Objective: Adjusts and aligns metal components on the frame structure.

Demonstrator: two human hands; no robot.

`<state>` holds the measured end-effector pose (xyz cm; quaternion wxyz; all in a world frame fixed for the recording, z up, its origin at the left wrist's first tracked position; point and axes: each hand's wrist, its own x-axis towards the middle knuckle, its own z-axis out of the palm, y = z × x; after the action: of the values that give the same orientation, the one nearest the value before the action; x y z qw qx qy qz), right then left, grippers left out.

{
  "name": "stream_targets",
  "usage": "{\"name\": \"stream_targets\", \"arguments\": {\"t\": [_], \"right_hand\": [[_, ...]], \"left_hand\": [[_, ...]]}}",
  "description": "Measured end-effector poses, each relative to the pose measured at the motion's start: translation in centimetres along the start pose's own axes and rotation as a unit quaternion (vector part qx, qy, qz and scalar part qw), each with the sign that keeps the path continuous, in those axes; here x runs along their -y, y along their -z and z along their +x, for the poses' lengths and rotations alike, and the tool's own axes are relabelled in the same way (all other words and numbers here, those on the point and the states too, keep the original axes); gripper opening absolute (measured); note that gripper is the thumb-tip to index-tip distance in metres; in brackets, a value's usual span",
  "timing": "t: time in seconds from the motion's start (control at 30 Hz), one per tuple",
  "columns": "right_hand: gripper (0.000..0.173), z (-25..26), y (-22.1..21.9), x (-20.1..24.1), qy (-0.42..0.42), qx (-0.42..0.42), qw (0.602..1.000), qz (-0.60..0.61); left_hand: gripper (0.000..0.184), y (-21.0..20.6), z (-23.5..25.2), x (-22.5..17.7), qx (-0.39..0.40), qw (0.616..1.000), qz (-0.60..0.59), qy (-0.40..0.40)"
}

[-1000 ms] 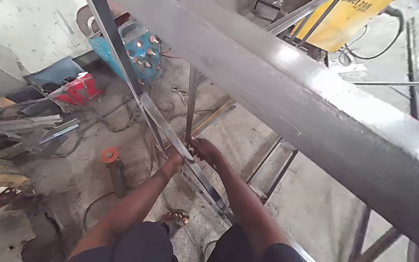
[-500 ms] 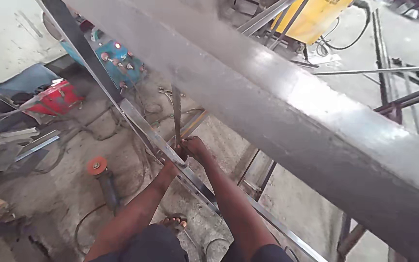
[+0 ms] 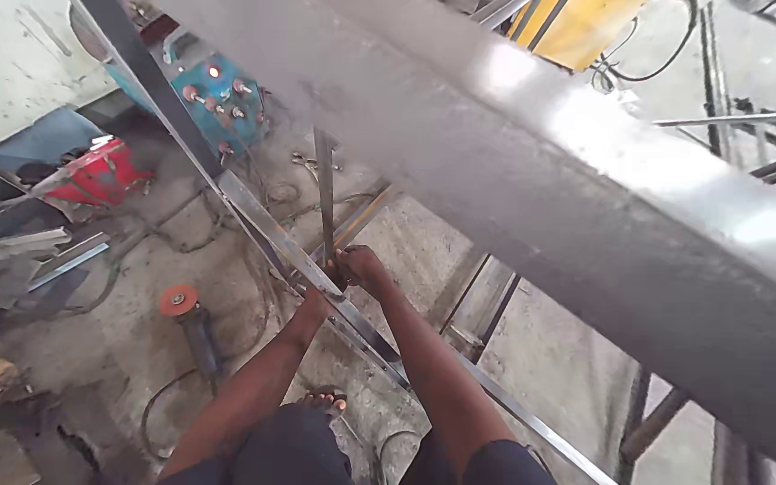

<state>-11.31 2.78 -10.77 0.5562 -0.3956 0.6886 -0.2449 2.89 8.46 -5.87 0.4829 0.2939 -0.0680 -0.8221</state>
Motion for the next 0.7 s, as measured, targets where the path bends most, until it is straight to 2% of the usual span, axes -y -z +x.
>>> {"name": "stream_targets", "arguments": {"t": [0.03,0.07,0.13,0.17,0.23,0.3,0.37,0.4,0.43,0.53,0.57,0.63,0.7], "right_hand": [[0.037,0.4,0.2,-0.5,0.005,-0.019,1.000,-0.014],[0.041,0.7,0.8,-1.0,0.015,-0.046,0.998,-0.044],[0.046,-0.1,2.4,-1.2,0.050,-0.129,0.987,-0.081],[0.045,-1.1,2.9,-0.9,0.081,-0.169,0.982,-0.039],[0.045,-3.3,3.0,0.7,0.154,-0.188,0.954,0.175],[0.055,-4.8,2.3,2.8,0.234,-0.108,0.885,0.388],[0.057,-5.1,1.5,4.5,0.309,-0.018,0.832,0.461],[0.058,-4.7,0.9,4.8,0.330,0.000,0.819,0.470],[0.058,-4.1,0.2,4.6,0.335,-0.005,0.818,0.467],[0.053,-2.6,-1.6,2.5,0.257,-0.089,0.881,0.388],[0.052,-2.4,-1.7,2.3,0.240,-0.098,0.888,0.381],[0.052,-2.7,-1.4,3.0,0.241,-0.079,0.881,0.398],[0.054,-3.4,-0.9,3.8,0.277,-0.046,0.862,0.421]], "left_hand": [[0.034,-2.6,-0.5,-0.6,-0.155,0.986,0.051,0.041],[0.035,-2.6,-0.1,-0.4,-0.187,0.978,0.080,0.051],[0.039,2.7,2.5,1.7,-0.059,0.994,0.091,-0.010],[0.039,3.6,3.6,2.4,-0.061,0.995,0.079,-0.011],[0.037,3.9,4.6,2.5,-0.073,0.997,0.019,0.018],[0.036,4.3,4.8,2.9,-0.072,0.997,-0.017,0.027],[0.033,4.8,5.4,3.4,-0.052,0.997,-0.049,0.016],[0.031,4.7,5.4,3.4,-0.041,0.997,-0.058,0.007],[0.030,4.4,5.2,3.3,-0.036,0.998,-0.055,-0.001],[0.036,2.9,4.4,3.1,-0.011,0.999,-0.045,-0.027],[0.037,3.1,4.7,3.3,0.006,0.998,-0.054,-0.036],[0.033,4.2,5.6,3.9,0.003,0.997,-0.054,-0.056],[0.026,4.1,4.0,3.7,-0.002,0.999,0.005,-0.049]]}}
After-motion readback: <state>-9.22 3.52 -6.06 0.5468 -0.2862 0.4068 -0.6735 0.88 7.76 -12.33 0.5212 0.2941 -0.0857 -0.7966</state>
